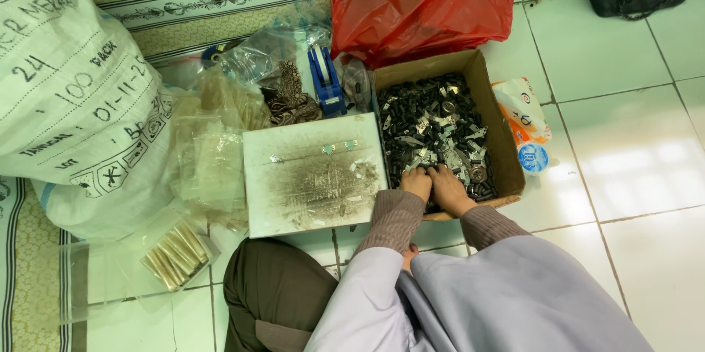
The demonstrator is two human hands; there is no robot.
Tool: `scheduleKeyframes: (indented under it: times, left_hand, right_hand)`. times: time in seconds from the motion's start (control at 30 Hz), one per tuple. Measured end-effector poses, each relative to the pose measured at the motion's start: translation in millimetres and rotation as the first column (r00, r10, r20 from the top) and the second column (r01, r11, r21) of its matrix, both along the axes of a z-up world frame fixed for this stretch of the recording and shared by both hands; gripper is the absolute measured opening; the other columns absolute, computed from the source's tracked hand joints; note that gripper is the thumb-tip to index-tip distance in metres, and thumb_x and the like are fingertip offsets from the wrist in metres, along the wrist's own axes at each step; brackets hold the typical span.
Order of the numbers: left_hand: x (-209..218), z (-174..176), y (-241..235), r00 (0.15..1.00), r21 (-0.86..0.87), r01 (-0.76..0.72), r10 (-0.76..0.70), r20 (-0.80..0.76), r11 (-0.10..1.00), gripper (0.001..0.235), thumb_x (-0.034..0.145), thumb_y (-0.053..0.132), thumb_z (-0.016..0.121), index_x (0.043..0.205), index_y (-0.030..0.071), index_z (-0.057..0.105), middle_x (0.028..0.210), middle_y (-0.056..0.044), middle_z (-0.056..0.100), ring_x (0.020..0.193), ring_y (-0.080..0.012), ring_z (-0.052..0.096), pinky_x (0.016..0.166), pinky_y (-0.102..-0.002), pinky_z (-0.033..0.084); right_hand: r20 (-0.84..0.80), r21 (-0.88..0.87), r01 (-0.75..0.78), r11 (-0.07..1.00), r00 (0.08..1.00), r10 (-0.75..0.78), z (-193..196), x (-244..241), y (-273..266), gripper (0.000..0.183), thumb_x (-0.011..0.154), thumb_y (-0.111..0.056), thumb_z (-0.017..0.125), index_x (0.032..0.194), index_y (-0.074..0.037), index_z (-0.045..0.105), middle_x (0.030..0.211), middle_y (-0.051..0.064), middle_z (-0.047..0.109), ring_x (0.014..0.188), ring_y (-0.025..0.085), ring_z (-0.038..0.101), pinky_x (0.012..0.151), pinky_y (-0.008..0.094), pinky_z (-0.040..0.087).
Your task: A person is sitting on the floor, picking up small metal buckles from a cardboard box and arranging them neatly on a white template board.
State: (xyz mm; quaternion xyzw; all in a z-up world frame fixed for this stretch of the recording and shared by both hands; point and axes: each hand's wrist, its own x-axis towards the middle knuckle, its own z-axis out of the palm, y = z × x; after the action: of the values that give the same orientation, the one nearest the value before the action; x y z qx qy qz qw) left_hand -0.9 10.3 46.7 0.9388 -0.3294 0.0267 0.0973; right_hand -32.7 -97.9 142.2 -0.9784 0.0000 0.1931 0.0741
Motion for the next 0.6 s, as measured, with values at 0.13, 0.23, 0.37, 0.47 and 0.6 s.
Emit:
scheduleKeyframes:
  times: [0.13, 0.23, 0.37, 0.47, 0.6]
  left_hand:
    - [5, -10, -5, 0.996, 0.028, 0.019, -0.016, -0.087, 0.999, 0.011, 0.085, 0.005, 0.065, 0.088, 0.009, 0.075, 0.085, -0.011, 0.067, 0.082, -0.0281, 0.068, 0.078, -0.045, 0.048]
    - [6, -1, -4, 0.984, 0.037, -0.004, 0.011, -0.177, 0.999, 0.01, 0.083, 0.001, 0.064, 0.086, 0.006, 0.073, 0.082, -0.013, 0.066, 0.075, -0.0288, 0.068, 0.071, -0.044, 0.052]
    - [12, 14, 1, 0.928, -0.073, -0.179, 0.143, -0.344, 0.981, 0.014, 0.089, 0.003, 0.06, 0.094, 0.003, 0.072, 0.08, -0.015, 0.069, 0.076, -0.0341, 0.073, 0.069, -0.047, 0.057]
    - [16, 41, 11, 0.813, -0.205, -0.385, 0.226, -0.537, 0.9, 0.014, 0.089, 0.007, 0.06, 0.096, 0.004, 0.072, 0.084, -0.017, 0.072, 0.079, -0.0375, 0.074, 0.068, -0.048, 0.059]
    - [24, 39, 12, 0.622, -0.299, -0.633, 0.239, -0.746, 0.714, 0.012, 0.086, 0.027, 0.067, 0.095, 0.019, 0.07, 0.084, -0.005, 0.074, 0.088, -0.0323, 0.075, 0.071, -0.044, 0.06]
  right_hand:
    - [-0.016, 0.046, -0.002, 0.999, 1.0, 0.003, 5, 1, 0, 0.053, 0.087, -0.003, 0.064, 0.139, -0.001, 0.051, 0.126, 0.027, 0.059, 0.113, 0.038, 0.068, 0.09, 0.038, 0.062]
    - [-0.04, 0.098, 0.038, 0.994, 0.999, -0.034, 3, 0, -1, 0.054, 0.088, -0.004, 0.063, 0.14, -0.001, 0.049, 0.128, 0.028, 0.059, 0.112, 0.04, 0.069, 0.089, 0.044, 0.063]
    - [-0.029, 0.162, 0.097, 0.982, 0.995, -0.094, 7, 3, -3, 0.042, 0.088, -0.008, 0.063, 0.129, -0.004, 0.056, 0.119, 0.025, 0.064, 0.104, 0.041, 0.072, 0.083, 0.046, 0.064]
    - [-0.02, 0.293, 0.187, 0.938, 0.982, -0.19, 11, 5, -5, 0.031, 0.086, -0.005, 0.064, 0.117, -0.003, 0.065, 0.106, 0.024, 0.07, 0.094, 0.042, 0.075, 0.076, 0.046, 0.064]
    - [-0.06, 0.574, 0.405, 0.712, 0.888, -0.457, 10, 7, -11, 0.021, 0.086, -0.001, 0.065, 0.104, 0.0, 0.075, 0.093, 0.025, 0.075, 0.086, 0.044, 0.074, 0.068, 0.049, 0.062]
